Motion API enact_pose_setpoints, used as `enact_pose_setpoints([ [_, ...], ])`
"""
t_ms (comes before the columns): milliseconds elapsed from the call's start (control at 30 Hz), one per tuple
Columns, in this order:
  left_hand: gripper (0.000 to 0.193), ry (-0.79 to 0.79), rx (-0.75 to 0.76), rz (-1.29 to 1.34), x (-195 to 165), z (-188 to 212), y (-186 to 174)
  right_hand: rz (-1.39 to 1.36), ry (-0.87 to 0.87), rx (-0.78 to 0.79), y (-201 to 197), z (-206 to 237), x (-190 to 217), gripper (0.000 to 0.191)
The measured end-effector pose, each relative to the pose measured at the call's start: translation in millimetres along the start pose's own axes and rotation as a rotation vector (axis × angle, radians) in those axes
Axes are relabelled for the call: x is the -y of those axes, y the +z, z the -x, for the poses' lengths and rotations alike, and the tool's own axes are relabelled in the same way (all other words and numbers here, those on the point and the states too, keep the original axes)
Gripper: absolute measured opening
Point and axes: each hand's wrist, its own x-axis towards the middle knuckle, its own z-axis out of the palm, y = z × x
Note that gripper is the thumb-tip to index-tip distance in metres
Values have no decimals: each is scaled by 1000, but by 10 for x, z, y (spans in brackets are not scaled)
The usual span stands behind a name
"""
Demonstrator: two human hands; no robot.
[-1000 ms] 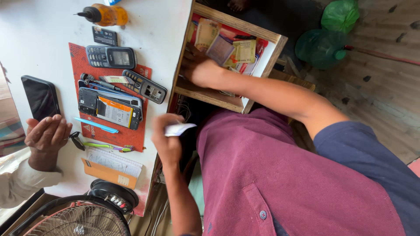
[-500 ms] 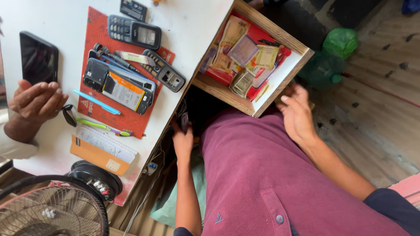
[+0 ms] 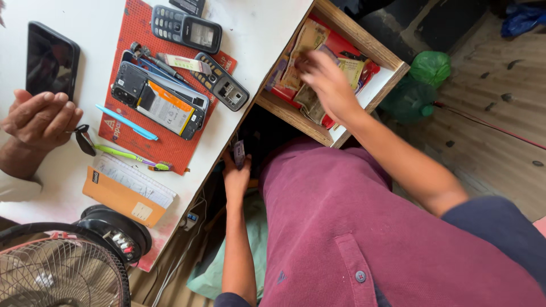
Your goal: The person pries open the back cover of a smartphone using a thin card, removes the battery, and works on the internal components with a screwdriver. They hand cash to a customer across the bench, then press buttons on a feature phone to test it.
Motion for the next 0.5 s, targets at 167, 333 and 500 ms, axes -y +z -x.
enact_pose_setpoints([
  [167,80,-13,-24,19,12,45,-15,-63,110,-207,368,-711,-71,49],
  [333,77,-4,-50,129,-7,48,29,-222,119,-378,647,-786,-5,37],
  [500,76,-44,-35,114,3,54,15,-165,108,-283,676,-881,-56,35],
])
